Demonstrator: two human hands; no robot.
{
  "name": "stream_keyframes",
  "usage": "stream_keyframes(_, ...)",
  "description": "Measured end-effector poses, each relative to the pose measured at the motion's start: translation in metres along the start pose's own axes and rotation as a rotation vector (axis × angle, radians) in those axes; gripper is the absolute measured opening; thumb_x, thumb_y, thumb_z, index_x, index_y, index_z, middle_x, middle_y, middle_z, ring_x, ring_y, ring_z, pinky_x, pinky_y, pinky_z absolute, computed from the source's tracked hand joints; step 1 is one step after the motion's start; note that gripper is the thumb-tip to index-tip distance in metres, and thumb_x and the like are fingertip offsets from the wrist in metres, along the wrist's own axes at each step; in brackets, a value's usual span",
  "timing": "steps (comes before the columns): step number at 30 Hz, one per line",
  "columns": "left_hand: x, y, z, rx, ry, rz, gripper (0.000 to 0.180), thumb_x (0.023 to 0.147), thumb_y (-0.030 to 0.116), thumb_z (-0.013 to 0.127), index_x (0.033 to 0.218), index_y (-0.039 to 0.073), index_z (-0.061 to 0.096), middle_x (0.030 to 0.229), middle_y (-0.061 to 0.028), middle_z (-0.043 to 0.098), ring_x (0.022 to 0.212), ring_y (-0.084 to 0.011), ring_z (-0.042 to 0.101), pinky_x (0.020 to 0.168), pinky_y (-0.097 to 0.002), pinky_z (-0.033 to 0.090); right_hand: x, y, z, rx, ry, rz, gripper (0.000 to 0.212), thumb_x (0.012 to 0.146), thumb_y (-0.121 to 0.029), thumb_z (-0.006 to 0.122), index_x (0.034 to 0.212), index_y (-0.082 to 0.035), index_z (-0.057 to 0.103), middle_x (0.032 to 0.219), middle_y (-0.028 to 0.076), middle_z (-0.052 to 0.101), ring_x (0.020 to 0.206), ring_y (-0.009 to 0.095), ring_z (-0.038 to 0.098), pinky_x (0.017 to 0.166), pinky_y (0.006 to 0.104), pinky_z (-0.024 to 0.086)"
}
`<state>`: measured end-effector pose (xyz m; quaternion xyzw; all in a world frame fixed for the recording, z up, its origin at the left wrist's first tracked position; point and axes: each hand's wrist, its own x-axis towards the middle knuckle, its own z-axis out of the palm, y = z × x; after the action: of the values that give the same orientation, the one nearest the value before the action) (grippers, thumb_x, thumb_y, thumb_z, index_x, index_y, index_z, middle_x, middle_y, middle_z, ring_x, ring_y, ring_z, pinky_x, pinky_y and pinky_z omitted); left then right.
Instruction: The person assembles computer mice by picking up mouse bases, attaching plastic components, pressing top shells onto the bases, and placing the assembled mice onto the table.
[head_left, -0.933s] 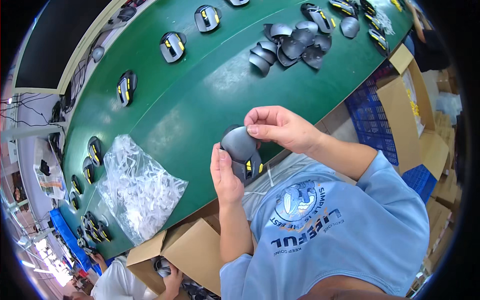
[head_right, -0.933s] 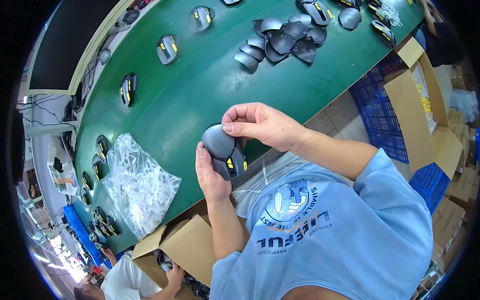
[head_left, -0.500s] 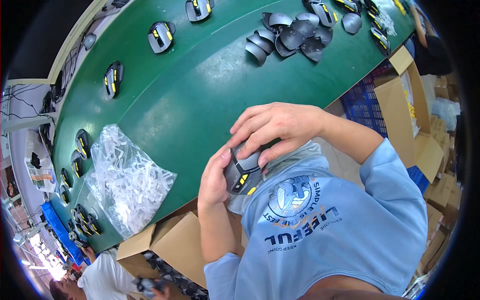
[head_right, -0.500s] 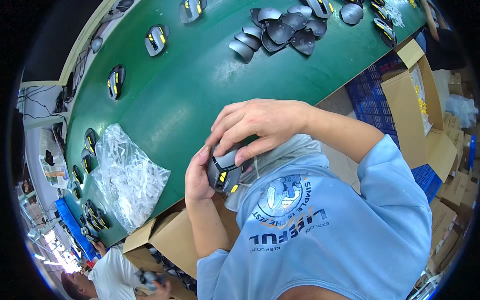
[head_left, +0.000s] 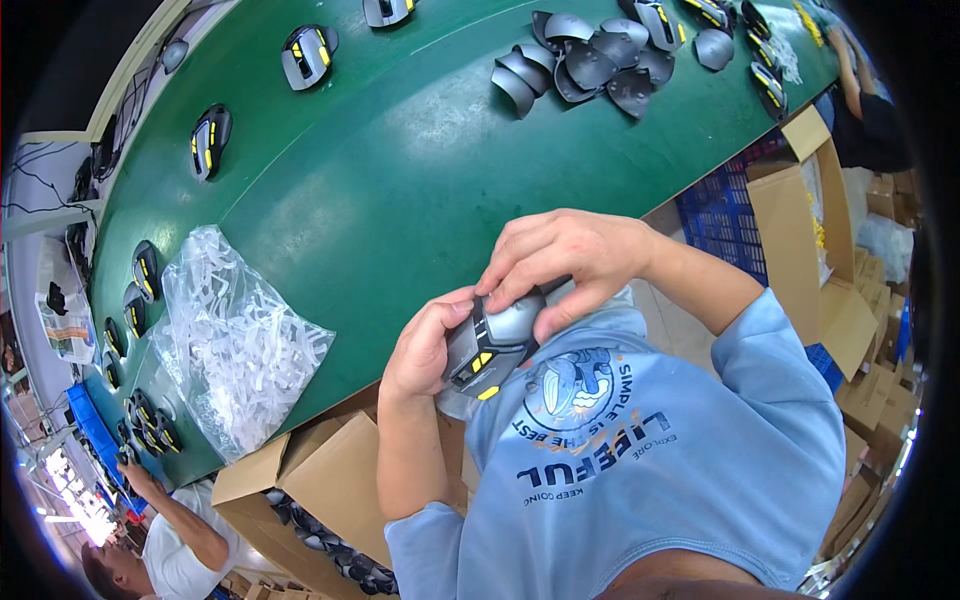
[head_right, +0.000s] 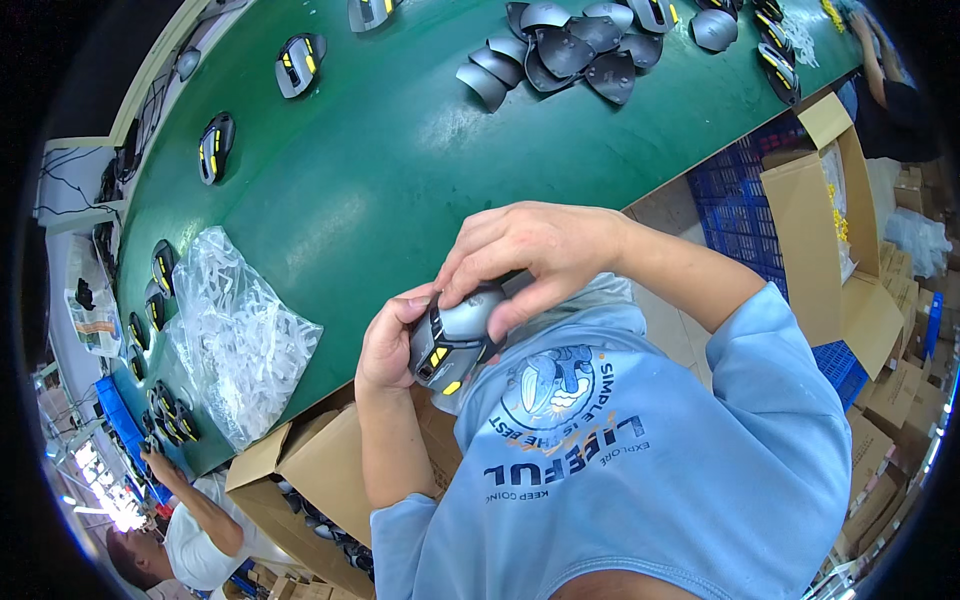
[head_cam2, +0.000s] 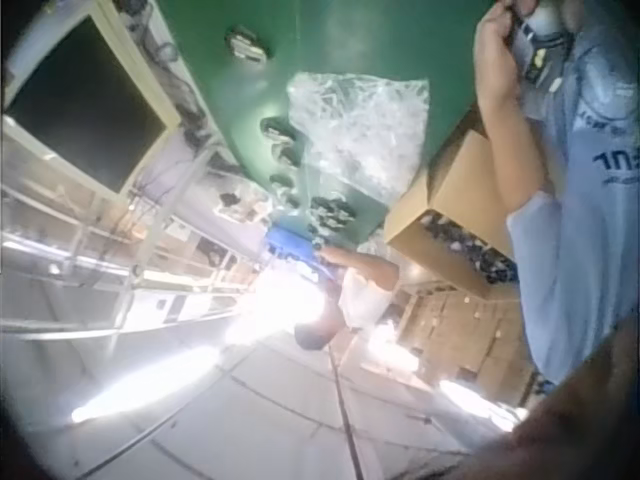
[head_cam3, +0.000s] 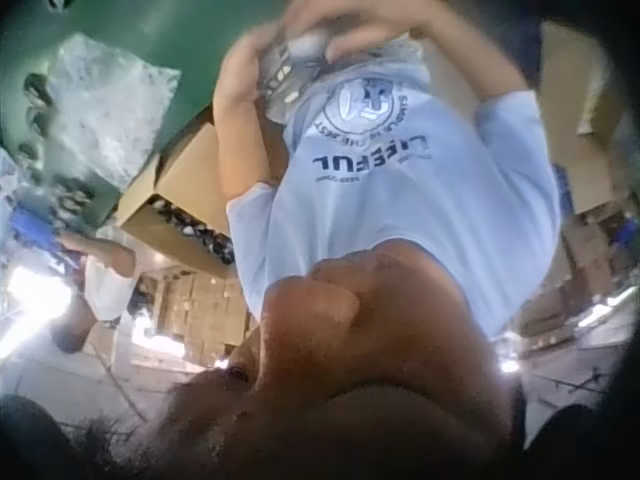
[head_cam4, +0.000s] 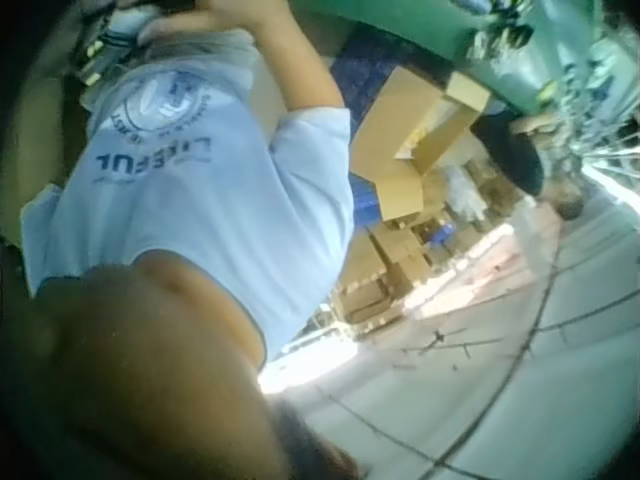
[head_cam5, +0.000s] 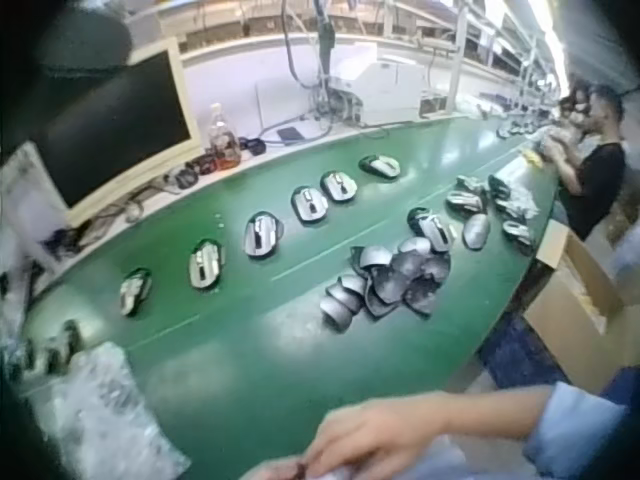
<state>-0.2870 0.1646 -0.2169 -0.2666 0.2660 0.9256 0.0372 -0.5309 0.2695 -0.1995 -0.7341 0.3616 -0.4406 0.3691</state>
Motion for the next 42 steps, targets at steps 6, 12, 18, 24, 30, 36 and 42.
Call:
stream_keyframes(6, 0.000, -0.001, -0.001, 0.033, 0.159, -0.051, 0.039, 0.095, 0.014, 0.051, 0.125, -0.008, 0.063, 0.116, -0.0147, 0.068, 0.102, -0.0190, 0.065, 0.092, -0.0302, 0.050, -0.003, 0.000, 0.009, 0.029, 0.031, 0.027, 0.047, 0.075, -0.030, 0.088, 0.110, -0.004, 0.071, 0.117, 0.013, 0.072, 0.100, 0.032, 0.068, 0.085, 0.0407, 0.055)
stream_keyframes(12, 0.000, 0.000, -0.001, 0.128, 0.163, -0.029, 0.040, 0.095, 0.013, 0.051, 0.127, -0.009, 0.062, 0.117, -0.0150, 0.068, 0.104, -0.0185, 0.064, 0.095, -0.0309, 0.049, 0.000, -0.002, 0.005, 0.005, 0.088, -0.038, 0.050, 0.073, -0.032, 0.090, 0.111, -0.004, 0.072, 0.114, 0.011, 0.073, 0.100, 0.030, 0.069, 0.084, 0.0398, 0.055)
stream_keyframes(18, -0.002, 0.006, 0.000, 0.059, 0.017, -0.030, 0.042, 0.095, 0.015, 0.048, 0.128, -0.008, 0.062, 0.118, -0.0138, 0.069, 0.106, -0.0192, 0.064, 0.098, -0.0308, 0.048, -0.004, -0.003, 0.004, -0.025, 0.009, 0.010, 0.054, 0.073, -0.034, 0.090, 0.115, -0.005, 0.072, 0.116, 0.011, 0.073, 0.100, 0.029, 0.068, 0.084, 0.0392, 0.055)
stream_keyframes(24, 0.001, -0.001, 0.010, 0.081, 0.144, 0.050, 0.042, 0.095, 0.019, 0.046, 0.120, -0.008, 0.065, 0.113, -0.0122, 0.069, 0.100, -0.0169, 0.064, 0.092, -0.0300, 0.048, -0.015, 0.002, 0.010, 0.100, 0.092, 0.052, 0.057, 0.074, -0.033, 0.089, 0.121, -0.005, 0.071, 0.122, 0.015, 0.069, 0.101, 0.031, 0.067, 0.085, 0.0409, 0.055)
stream_keyframes(30, 0.008, 0.027, 0.054, 1.251, 0.263, 0.330, 0.025, 0.085, 0.010, 0.055, 0.103, -0.007, 0.061, 0.072, -0.0104, 0.064, 0.064, -0.0187, 0.063, 0.058, -0.0384, 0.047, 0.000, 0.003, 0.020, 0.045, 0.309, 0.225, 0.020, 0.095, -0.020, 0.069, 0.100, -0.001, 0.068, 0.101, 0.012, 0.068, 0.085, 0.029, 0.065, 0.074, 0.0386, 0.052)
stream_keyframes(36, 0.012, 0.029, 0.073, 1.325, 0.548, 0.804, 0.027, 0.086, 0.016, 0.066, 0.104, -0.004, 0.063, 0.083, -0.0195, 0.067, 0.073, -0.0350, 0.067, 0.066, -0.0414, 0.055, 0.030, 0.015, 0.041, 0.179, 0.822, 0.244, 0.045, 0.108, -0.030, 0.040, 0.078, -0.001, 0.056, 0.071, 0.007, 0.056, 0.062, 0.020, 0.050, 0.058, 0.0342, 0.040)
stream_keyframes(42, 0.022, 0.017, 0.047, 1.642, 0.533, 1.224, 0.035, 0.083, 0.018, 0.073, 0.069, 0.006, 0.044, 0.064, -0.0094, 0.046, 0.054, -0.0280, 0.044, 0.050, -0.0411, 0.033, 0.053, 0.025, 0.033, 0.389, 0.760, 0.356, 0.070, 0.110, -0.048, 0.031, 0.060, -0.002, 0.047, 0.057, 0.004, 0.045, 0.057, 0.012, 0.044, 0.056, 0.0304, 0.036)
